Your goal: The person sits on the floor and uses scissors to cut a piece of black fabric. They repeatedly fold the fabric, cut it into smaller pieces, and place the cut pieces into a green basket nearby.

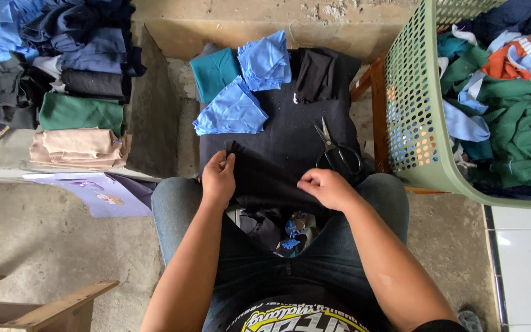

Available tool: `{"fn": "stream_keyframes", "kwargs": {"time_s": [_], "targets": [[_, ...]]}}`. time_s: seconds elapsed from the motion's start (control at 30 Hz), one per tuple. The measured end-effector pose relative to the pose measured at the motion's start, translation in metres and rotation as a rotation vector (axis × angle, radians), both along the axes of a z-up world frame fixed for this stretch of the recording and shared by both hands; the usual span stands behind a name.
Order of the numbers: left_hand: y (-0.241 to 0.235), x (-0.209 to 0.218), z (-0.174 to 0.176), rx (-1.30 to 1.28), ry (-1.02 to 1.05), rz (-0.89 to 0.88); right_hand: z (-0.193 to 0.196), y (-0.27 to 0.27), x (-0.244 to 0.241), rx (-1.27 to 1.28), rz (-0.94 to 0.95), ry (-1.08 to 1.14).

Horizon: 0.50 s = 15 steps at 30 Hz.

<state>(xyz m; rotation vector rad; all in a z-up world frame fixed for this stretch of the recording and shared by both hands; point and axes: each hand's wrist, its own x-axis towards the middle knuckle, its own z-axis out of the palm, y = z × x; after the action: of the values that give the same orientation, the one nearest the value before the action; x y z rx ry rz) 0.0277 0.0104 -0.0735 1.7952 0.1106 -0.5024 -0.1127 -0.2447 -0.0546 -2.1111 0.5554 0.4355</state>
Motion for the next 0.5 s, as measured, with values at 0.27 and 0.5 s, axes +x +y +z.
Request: {"fn": "stream_keyframes", "kwargs": {"time_s": [0.27, 0.5], "targets": [[0.003, 0.003, 0.005, 0.156, -0.023, -0.076, -0.011, 0.0, -0.002, -0.12, 0.043, 0.013], [0.002, 0.005, 0.003, 0.279, -0.173, -0.086, -0.037, -0.019, -0.003, -0.434, -0.157, -0.258]]}}
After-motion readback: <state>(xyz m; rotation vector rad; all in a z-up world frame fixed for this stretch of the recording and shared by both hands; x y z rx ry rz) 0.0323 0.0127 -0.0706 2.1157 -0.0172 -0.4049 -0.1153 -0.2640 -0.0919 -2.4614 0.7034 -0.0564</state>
